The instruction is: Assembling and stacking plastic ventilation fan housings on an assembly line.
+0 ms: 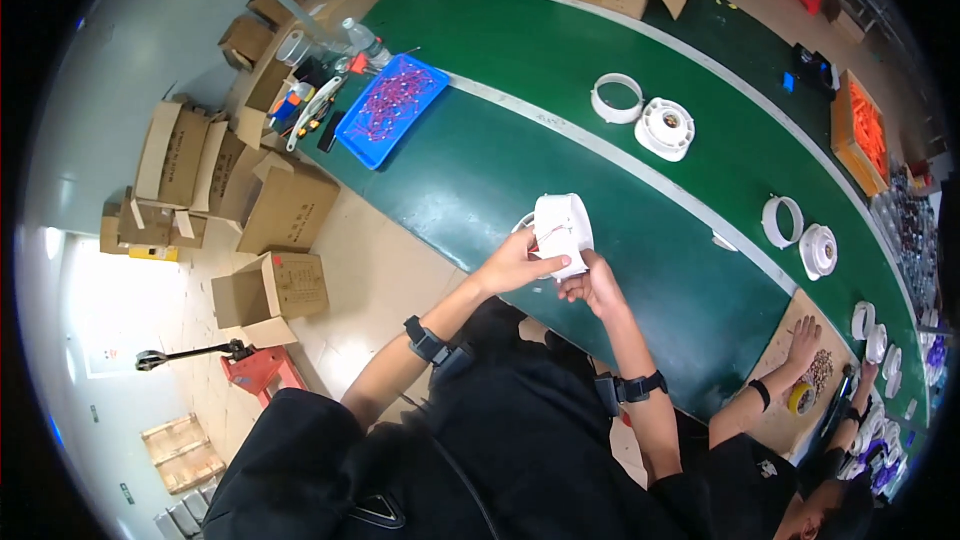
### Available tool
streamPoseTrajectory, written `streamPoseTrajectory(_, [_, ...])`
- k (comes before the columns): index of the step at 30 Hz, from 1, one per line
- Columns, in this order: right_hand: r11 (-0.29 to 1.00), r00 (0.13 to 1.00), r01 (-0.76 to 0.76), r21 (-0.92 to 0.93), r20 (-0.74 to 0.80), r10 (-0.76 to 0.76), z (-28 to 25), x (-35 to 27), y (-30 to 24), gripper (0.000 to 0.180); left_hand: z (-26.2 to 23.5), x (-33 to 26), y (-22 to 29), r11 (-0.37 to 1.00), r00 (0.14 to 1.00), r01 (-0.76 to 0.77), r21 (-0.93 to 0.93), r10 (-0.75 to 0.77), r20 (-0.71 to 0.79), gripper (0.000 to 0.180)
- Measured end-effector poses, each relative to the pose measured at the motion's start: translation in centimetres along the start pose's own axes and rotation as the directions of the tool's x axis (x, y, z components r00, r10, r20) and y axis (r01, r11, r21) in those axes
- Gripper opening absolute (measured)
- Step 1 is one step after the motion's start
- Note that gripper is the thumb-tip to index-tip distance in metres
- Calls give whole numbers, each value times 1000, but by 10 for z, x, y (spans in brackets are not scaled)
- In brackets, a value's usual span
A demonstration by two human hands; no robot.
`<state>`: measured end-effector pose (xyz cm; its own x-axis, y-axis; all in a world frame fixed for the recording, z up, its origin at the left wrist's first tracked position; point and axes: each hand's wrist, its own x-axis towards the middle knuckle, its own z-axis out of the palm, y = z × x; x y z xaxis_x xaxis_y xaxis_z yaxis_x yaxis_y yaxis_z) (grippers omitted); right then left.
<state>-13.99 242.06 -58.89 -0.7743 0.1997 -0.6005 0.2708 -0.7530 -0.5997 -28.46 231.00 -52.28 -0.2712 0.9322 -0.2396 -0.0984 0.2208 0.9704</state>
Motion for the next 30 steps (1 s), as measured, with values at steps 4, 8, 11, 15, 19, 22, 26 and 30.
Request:
streamPoseTrajectory(4, [973,996,-52,-226,-78,35,3,4,4,37,-43,-8,-6,979,968,204,1,-202,148,38])
streamPoseTrajectory(8, [930,982,-16,-366,-181,-54,28,3,0,37,-87,-12,-10,977,885,194,-93,-133,447,36])
streamPoseTrajectory(11, [910,996,-34,-412,-92,-5,25,28,-3,43,-110,7,-11,979,900,190,-74,-144,411,40])
streamPoseTrajectory(15, [926,949,-56,-373,-309,-67,46,84,-47,44,-184,37,-47,1000,988,6,30,-11,152,39])
streamPoseTrajectory(19, [952,922,77,-297,-343,-181,77,192,-94,44,-307,50,-114,779,986,15,627,92,-137,19])
streamPoseTrajectory(22, [925,876,165,-343,-381,-298,70,280,-131,35,-375,45,-116,753,987,59,655,53,-150,14])
streamPoseTrajectory(26, [968,815,252,-19,-534,-223,70,376,-171,16,-428,23,-122,780,976,113,616,28,-215,13])
streamPoseTrajectory(30, [955,927,170,-244,-289,-239,114,379,-184,48,-444,1,-148,791,943,236,565,-45,-330,12])
